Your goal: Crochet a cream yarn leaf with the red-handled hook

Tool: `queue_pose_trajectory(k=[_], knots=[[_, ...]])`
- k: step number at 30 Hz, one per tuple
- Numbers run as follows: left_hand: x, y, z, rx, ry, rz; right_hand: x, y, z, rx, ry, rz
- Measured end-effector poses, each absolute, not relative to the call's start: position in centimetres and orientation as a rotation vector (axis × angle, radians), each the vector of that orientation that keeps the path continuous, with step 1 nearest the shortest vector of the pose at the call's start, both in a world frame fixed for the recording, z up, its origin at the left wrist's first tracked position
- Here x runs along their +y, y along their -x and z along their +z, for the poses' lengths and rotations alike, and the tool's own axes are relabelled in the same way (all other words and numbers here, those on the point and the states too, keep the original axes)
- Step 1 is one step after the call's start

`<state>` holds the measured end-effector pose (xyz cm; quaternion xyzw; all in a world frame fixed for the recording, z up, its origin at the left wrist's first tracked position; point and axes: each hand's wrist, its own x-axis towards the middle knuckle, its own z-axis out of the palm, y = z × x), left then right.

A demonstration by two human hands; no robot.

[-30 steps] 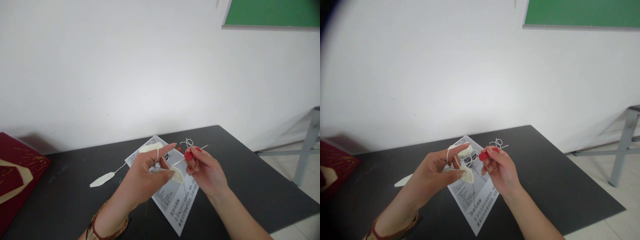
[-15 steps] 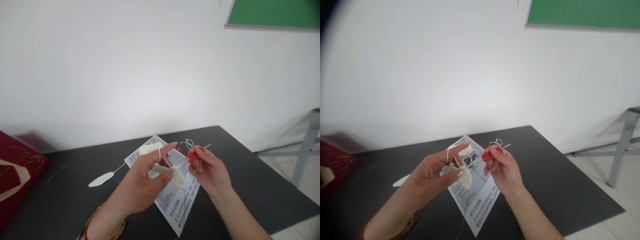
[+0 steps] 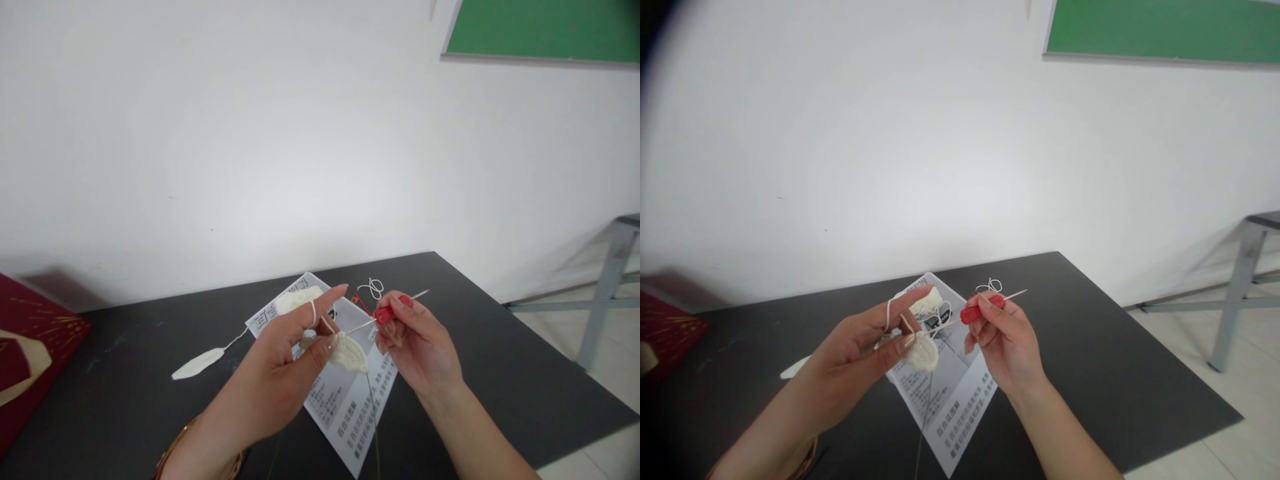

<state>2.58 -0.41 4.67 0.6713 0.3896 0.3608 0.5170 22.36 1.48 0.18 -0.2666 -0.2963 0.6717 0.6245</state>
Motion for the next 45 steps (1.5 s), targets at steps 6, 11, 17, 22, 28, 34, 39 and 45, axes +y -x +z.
queue_pose_trajectory(k=[6, 11, 17, 22, 28, 34, 39, 45], knots=[[-0.48, -2.56, 4.71, 0.941, -1.611, 0.858, 1.19, -22.35, 0.37, -0.691, 0.613, 1.515], [-0.45, -2.5, 4.69, 0.941, -1.614, 0.864, 1.11, -22.39, 0.23, -0.691, 0.604, 1.473], [-0.34, -2.57, 4.51, 0.939, -1.607, 0.861, 1.02, -22.29, 0.01, -0.703, 0.588, 1.462], [-0.35, -2.57, 4.51, 0.934, -1.605, 0.881, 0.9, -22.21, 0.01, -0.69, 0.583, 1.45], [-0.41, -2.63, 4.51, 0.935, -1.605, 0.888, 0.91, -22.28, 0.1, -0.703, 0.59, 1.46], [-0.35, -2.48, 4.38, 0.94, -1.618, 0.887, 0.94, -22.3, 0.11, -0.707, 0.588, 1.477], [-0.45, -2.49, 4.38, 0.954, -1.63, 0.884, 0.91, -22.36, 0.07, -0.705, 0.592, 1.45], [-0.33, -2.51, 4.43, 0.96, -1.628, 0.88, 0.66, -22.31, -0.01, -0.724, 0.592, 1.429]])
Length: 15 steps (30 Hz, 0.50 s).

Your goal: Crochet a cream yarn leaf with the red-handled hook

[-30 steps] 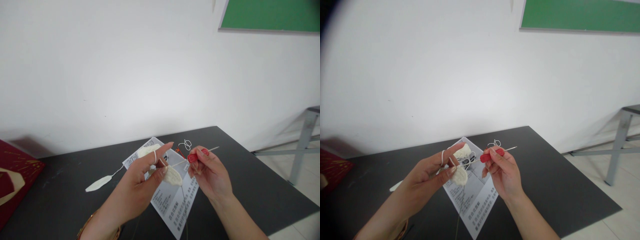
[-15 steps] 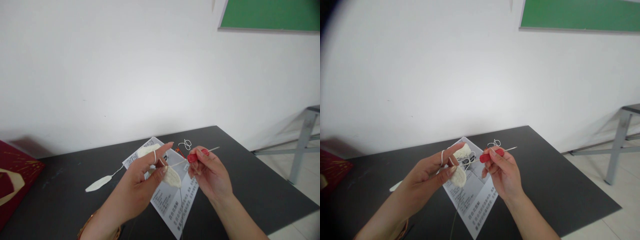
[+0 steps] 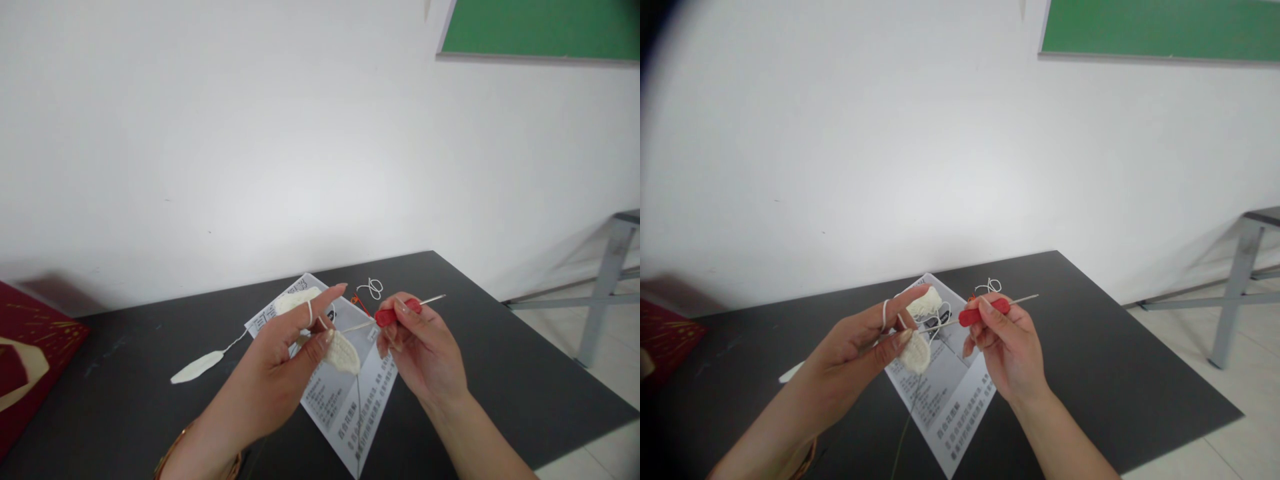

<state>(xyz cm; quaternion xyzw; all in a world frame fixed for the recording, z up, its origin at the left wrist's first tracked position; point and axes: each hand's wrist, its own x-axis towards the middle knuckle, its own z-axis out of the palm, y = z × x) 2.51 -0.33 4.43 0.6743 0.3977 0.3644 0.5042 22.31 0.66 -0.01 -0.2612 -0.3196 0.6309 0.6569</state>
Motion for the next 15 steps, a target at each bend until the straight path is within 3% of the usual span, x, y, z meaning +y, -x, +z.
queue_pose_trajectory(k=[15], knots=[[-0.11, -2.46, 4.28, 0.975, -1.616, 0.861, 0.56, -22.11, 0.1, -0.728, 0.574, 1.424]])
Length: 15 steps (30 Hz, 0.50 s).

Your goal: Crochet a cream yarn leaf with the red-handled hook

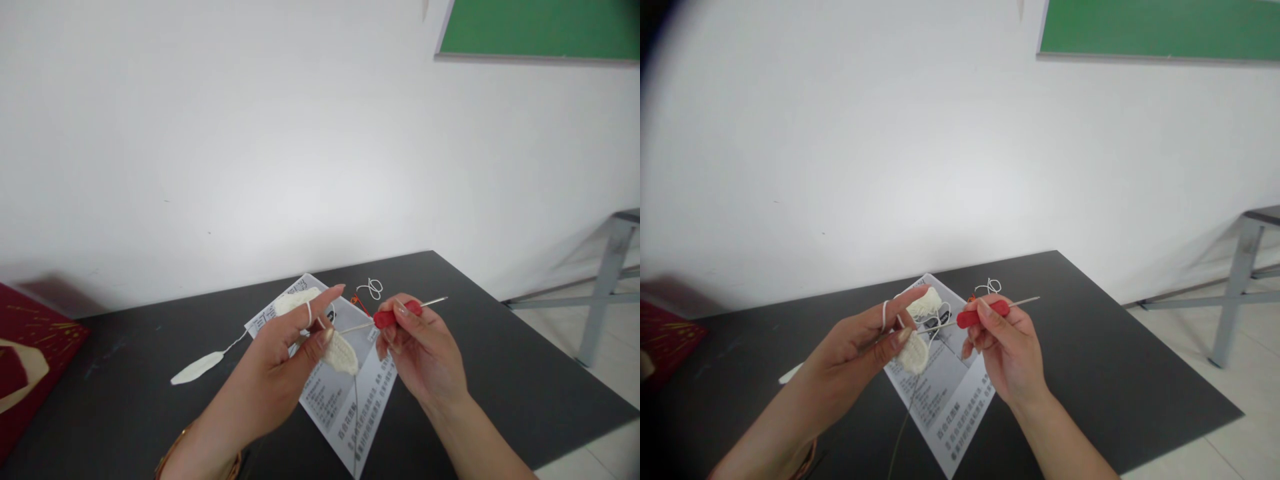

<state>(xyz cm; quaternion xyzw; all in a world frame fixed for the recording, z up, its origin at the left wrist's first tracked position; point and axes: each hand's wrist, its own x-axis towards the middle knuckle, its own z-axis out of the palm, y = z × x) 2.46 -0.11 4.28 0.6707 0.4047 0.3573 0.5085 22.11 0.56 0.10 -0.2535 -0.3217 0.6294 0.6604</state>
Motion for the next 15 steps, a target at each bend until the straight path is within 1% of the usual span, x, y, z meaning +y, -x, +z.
queue_pose_trajectory(k=[6, 10, 15], knots=[[-0.2, -2.7, 4.3, 0.983, -1.639, 0.871, 0.5, -21.9, 0.2, -0.724, 0.6, 1.441], [-0.3, -3.3, 4.5, 1.088, -1.721, 0.923, 0.4, -21.6, 0.2, -0.723, 0.613, 1.432], [0.0, -3.9, 4.6, 1.166, -1.77, 1.013, 0.5, -21.3, -0.2, -0.664, 0.597, 1.518]])
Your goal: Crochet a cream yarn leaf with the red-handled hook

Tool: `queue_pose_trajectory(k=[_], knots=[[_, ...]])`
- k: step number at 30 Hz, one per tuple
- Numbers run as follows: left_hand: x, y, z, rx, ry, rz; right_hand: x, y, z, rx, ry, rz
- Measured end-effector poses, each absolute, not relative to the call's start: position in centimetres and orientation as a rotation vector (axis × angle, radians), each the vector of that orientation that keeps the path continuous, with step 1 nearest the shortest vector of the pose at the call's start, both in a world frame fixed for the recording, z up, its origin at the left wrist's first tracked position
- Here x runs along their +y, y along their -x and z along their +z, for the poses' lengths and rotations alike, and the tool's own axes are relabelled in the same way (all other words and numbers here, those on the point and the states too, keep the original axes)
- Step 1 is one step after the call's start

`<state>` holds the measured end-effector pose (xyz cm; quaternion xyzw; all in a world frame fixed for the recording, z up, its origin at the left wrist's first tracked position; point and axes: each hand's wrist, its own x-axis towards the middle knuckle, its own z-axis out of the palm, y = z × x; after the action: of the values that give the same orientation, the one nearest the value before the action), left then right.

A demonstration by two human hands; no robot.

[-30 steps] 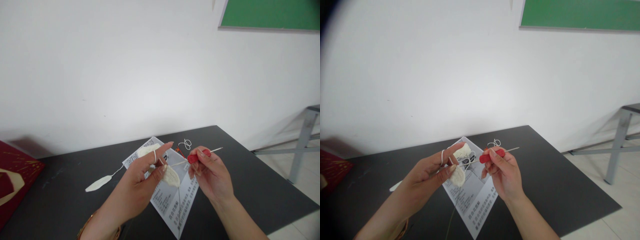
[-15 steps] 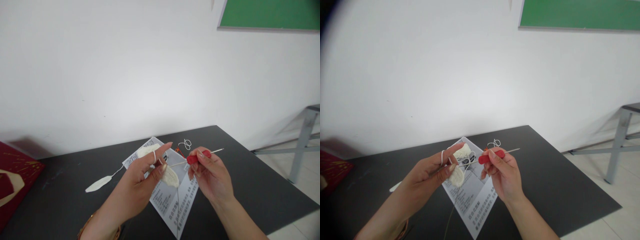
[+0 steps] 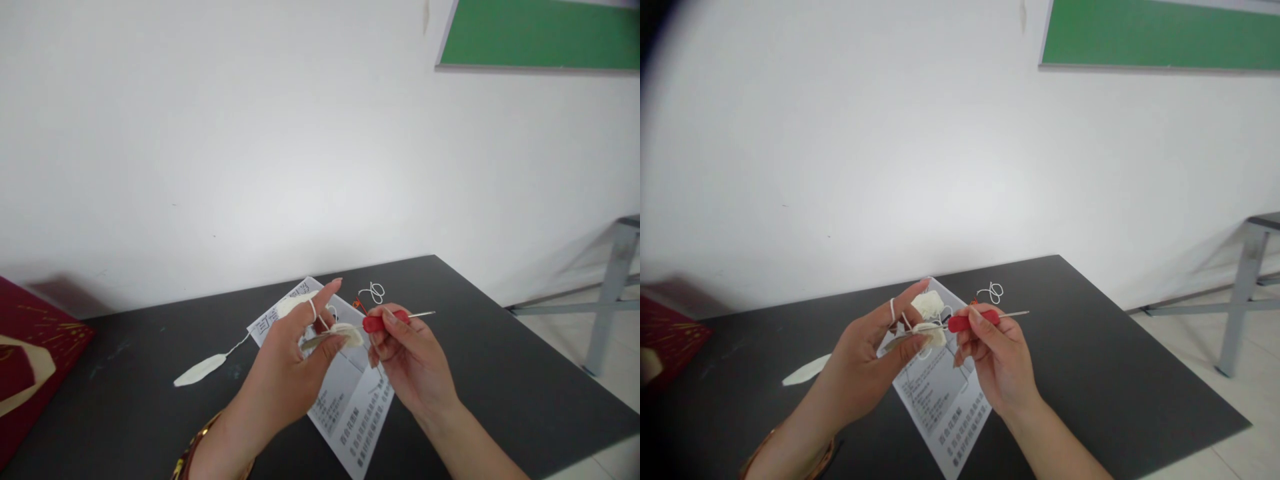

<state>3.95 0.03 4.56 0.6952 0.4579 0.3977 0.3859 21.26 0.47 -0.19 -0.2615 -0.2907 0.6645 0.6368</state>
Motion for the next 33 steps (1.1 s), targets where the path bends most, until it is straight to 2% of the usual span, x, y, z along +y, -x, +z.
queue_pose_trajectory(k=[4, 11, 20, 23, 30, 33], knots=[[0.0, -3.9, 4.3, 1.173, -1.773, 1.159, 0.7, -21.1, -0.3, -0.622, 0.579, 1.569], [0.5, -4.0, 3.9, 1.228, -1.66, 1.042, 0.7, -20.9, -0.5, -0.64, 0.62, 1.586], [1.3, -3.7, 3.8, 1.115, -1.485, 0.985, 0.5, -20.4, -0.9, -0.846, 0.682, 1.379], [1.6, -3.9, 3.1, 1.133, -1.413, 1.016, 0.2, -20.5, -1.2, -1.053, 0.726, 1.101], [1.7, -5.1, 2.7, 0.919, -0.958, 1.088, -0.5, -21.2, -2.3, -1.728, 0.704, -0.015], [1.7, -4.9, 2.8, 0.815, -0.866, 1.042, -0.4, -21.6, -2.5, -1.799, 0.628, -0.156]])
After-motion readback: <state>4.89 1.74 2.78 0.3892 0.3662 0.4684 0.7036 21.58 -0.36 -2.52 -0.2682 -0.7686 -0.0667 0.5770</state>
